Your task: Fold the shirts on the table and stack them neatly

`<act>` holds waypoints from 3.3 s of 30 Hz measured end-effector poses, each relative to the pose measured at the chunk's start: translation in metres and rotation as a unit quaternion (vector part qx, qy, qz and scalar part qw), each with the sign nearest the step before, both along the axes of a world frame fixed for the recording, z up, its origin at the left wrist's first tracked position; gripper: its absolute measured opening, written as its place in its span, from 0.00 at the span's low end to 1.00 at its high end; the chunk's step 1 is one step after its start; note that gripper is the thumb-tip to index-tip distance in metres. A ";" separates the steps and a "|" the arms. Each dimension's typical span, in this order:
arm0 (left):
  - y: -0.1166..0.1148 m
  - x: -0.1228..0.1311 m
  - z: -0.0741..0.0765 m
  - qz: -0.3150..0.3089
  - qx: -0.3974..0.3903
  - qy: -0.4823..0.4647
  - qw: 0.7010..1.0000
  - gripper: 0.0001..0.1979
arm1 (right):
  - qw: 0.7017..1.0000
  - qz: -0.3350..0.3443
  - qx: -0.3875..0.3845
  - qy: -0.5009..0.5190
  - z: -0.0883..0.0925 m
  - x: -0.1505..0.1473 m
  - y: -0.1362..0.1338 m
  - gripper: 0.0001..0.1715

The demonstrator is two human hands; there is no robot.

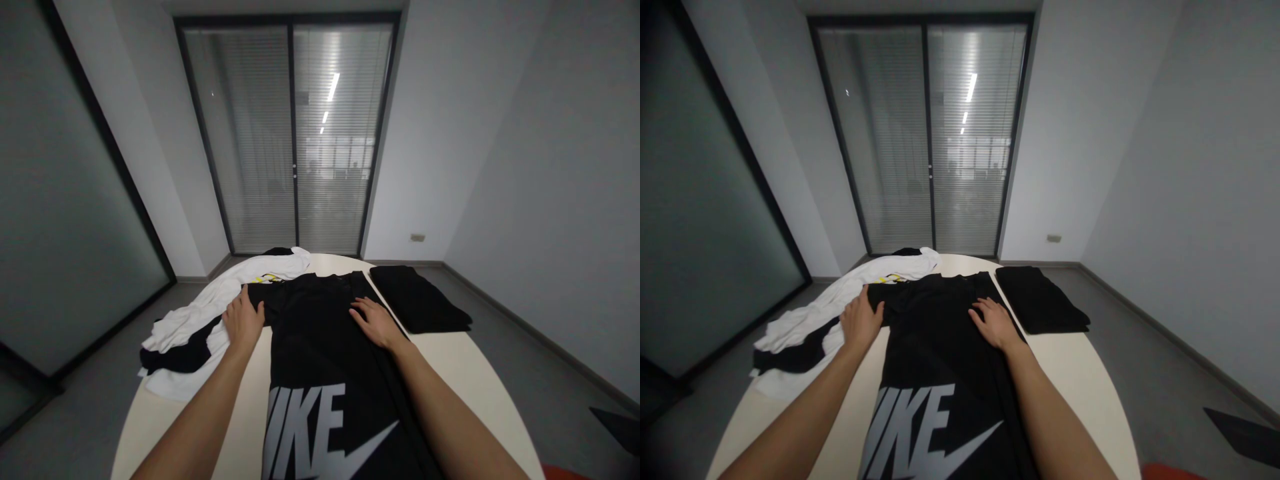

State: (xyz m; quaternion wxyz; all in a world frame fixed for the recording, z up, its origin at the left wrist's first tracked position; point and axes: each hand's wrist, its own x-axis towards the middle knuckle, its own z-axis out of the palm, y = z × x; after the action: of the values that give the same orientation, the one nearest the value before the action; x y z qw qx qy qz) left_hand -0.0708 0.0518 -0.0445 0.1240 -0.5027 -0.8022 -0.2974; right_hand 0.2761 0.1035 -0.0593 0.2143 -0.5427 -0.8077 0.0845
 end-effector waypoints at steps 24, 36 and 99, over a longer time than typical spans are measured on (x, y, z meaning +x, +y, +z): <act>0.019 -0.016 -0.014 -0.016 -0.012 -0.077 0.997 0.28 | 1.000 0.011 0.012 0.002 -0.008 0.004 0.006 0.28; 0.022 -0.011 -0.014 -0.103 0.149 -0.144 0.973 0.29 | 1.000 0.016 0.015 -0.004 -0.009 0.004 0.008 0.29; -0.002 0.018 -0.018 -0.426 -0.079 -0.145 0.889 0.35 | 0.998 -0.006 0.034 -0.049 -0.014 0.012 0.012 0.26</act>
State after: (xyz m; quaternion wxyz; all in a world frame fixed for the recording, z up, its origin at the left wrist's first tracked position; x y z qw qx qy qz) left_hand -0.0530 0.0495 -0.0626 -0.1727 -0.7557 -0.5408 -0.3265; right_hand 0.2884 0.1152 -0.0733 0.1933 -0.5433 -0.8164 0.0296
